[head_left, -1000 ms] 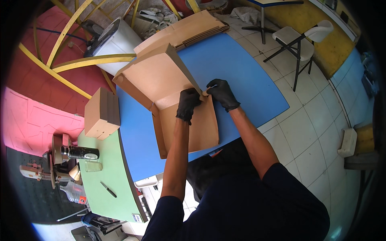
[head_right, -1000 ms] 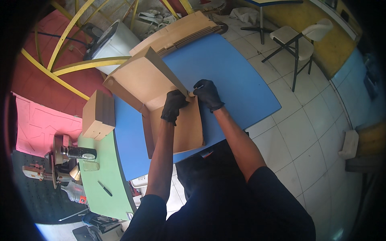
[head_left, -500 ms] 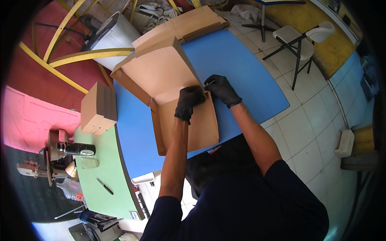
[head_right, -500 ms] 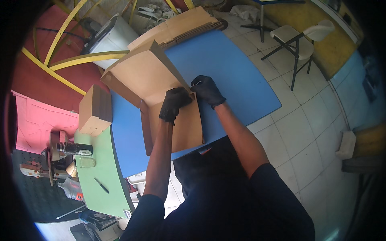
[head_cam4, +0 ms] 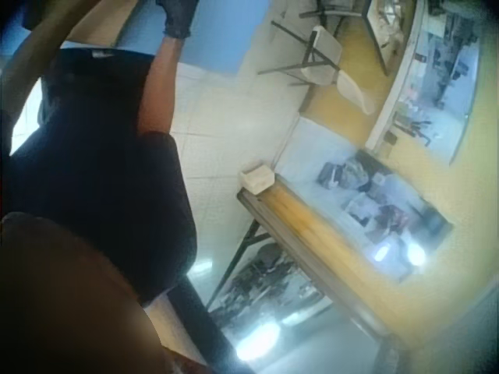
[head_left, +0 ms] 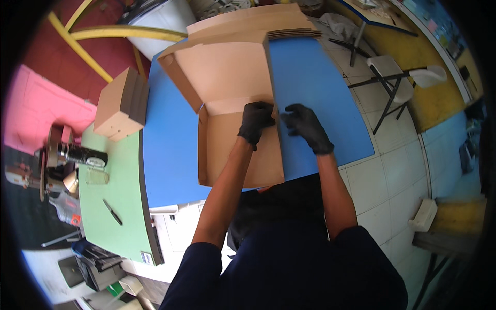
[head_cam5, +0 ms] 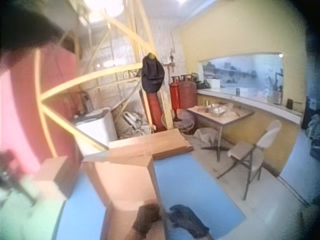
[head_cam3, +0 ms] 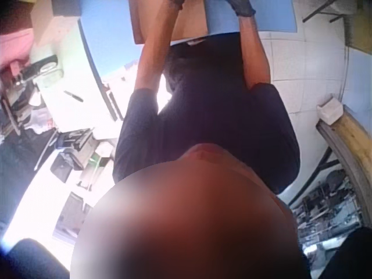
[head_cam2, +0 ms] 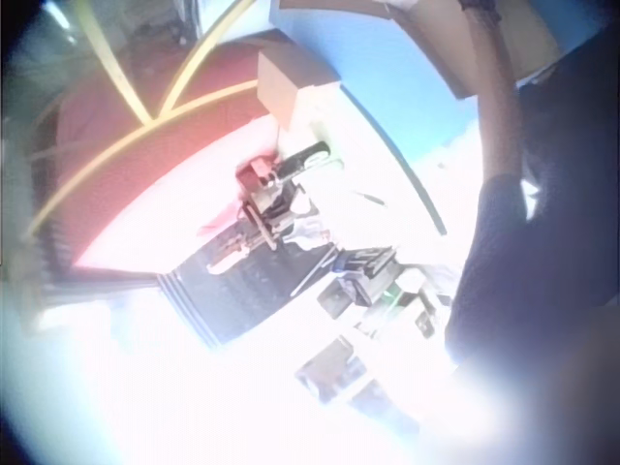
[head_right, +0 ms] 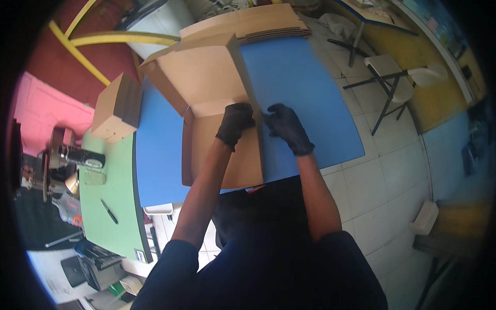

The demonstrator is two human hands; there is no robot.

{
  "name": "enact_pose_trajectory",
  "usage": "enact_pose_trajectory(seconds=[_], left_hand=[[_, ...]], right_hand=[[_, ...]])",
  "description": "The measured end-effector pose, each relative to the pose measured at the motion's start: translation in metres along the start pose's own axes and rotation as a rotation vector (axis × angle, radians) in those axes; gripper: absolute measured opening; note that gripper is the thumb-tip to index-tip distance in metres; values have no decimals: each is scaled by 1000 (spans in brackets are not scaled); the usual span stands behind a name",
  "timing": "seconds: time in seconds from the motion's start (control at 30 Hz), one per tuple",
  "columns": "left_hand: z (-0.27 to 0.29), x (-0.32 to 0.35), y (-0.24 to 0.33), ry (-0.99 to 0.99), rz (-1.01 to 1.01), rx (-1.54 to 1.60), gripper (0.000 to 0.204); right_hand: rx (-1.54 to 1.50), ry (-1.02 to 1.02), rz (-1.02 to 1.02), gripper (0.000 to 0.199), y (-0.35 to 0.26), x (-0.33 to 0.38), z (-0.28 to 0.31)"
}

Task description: The person assembles flat-packed cardboard boxes on a blue table. They fold the side panels, tuck in the tabs, and stack the finished boxes. The process is repeated for several boxes.

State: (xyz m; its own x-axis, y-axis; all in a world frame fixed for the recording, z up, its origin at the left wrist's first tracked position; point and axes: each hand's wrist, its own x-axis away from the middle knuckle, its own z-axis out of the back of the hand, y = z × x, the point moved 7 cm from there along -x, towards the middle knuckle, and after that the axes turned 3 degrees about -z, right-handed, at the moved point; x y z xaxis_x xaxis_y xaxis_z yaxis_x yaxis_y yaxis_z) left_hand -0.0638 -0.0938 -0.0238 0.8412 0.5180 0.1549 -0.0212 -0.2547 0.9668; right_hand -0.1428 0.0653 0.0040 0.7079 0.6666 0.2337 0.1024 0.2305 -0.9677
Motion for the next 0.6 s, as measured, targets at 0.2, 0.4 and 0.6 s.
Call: enact_pose_trajectory(seconds=[0.2, 0.4, 0.6], left_hand=[[-9, 0, 17, 31, -61, -598, 12], [74, 112, 90, 790, -693, -667, 35], [131, 100, 36, 555, -127, -228, 67]], right_hand=[[377, 22, 273, 39, -11, 16, -18], [648, 343, 401, 23, -26, -9, 38], [720, 269, 530, 25, -38, -36, 49]])
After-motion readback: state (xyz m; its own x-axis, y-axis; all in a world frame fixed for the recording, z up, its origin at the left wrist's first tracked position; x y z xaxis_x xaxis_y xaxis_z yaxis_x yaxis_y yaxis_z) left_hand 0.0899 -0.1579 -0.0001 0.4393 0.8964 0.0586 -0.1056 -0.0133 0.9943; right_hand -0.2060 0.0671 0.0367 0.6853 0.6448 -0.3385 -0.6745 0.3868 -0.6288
